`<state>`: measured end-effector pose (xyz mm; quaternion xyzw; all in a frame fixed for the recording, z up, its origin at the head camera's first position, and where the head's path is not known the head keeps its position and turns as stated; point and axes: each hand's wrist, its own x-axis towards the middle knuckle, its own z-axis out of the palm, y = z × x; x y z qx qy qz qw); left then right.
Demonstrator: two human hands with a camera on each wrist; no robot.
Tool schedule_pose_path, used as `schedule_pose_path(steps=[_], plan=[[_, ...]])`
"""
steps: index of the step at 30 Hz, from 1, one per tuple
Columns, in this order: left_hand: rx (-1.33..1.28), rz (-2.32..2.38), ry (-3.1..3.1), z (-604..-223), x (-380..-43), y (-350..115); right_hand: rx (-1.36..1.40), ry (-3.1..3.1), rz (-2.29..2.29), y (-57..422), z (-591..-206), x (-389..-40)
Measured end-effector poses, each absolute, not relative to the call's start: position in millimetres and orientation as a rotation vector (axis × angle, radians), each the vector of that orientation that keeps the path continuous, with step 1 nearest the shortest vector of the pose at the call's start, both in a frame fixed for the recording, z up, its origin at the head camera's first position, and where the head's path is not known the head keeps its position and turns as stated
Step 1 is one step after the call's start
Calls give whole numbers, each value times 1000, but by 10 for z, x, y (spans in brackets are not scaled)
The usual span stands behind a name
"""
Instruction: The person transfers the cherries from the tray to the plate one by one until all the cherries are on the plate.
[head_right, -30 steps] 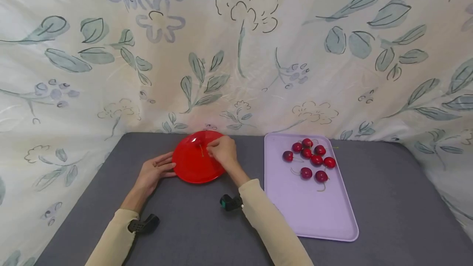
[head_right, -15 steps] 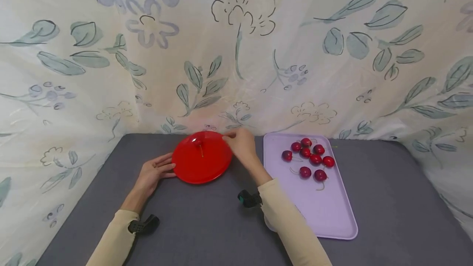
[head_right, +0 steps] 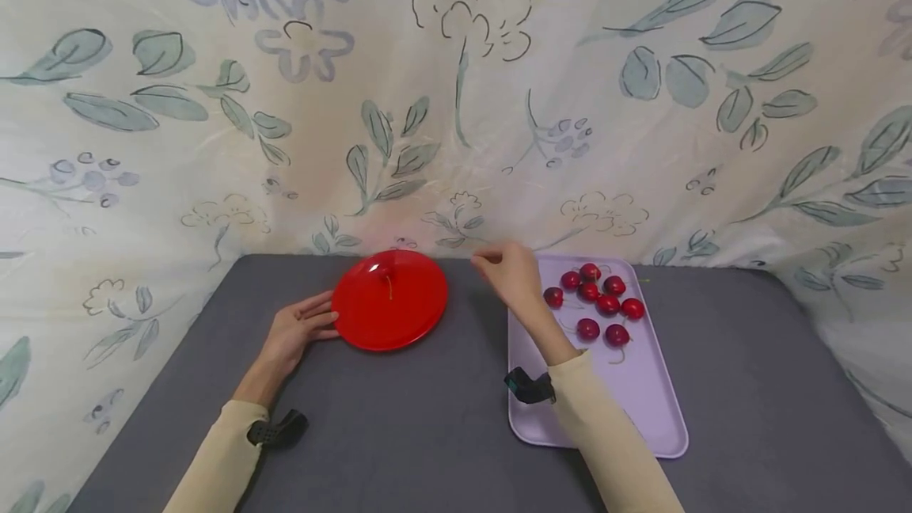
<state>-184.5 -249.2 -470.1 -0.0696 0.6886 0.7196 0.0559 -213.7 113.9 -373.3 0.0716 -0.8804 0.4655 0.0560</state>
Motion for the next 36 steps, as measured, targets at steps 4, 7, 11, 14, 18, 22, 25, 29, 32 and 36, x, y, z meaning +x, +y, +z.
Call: schedule_pose_path(steps=[4, 7, 11, 14, 18, 22, 25, 29, 32, 36], plan=[[-217, 2170, 2092, -4706, -1853, -2495, 197, -2678, 1418, 1366, -3764, -2126], [-211, 2169, 2095, -4695, -1867, -2498, 177, -2686, 1404, 1553, -3766, -2121], [-205, 2177, 2093, -4663, -1879, -2504, 152, -2714, 1368, 1780, -3722, -2098], [-205, 2179, 2093, -4644, -1878, -2504, 97, -2733, 1336, 1943, -3691, -2053], [-207, 2173, 2079, -4644, -1870, -2505, -3, -2768, 1255, 2155, -3704, -1975], [-207, 2175, 2066, -4659, -1873, -2507, -52, -2797, 1210, 2350, -3752, -1902], [-198, 2180, 2074, -4672, -1876, -2514, -77, -2810, 1177, 2477, -3782, -1844], [-187, 2185, 2078, -4681, -1876, -2516, -92, -2836, 1095, 2627, -3806, -1751], [-179, 2185, 2071, -4688, -1876, -2511, -93, -2855, 1033, 2725, -3829, -1665], [-176, 2189, 2069, -4697, -1873, -2509, -123, -2883, 1003, 2836, -3876, -1566]])
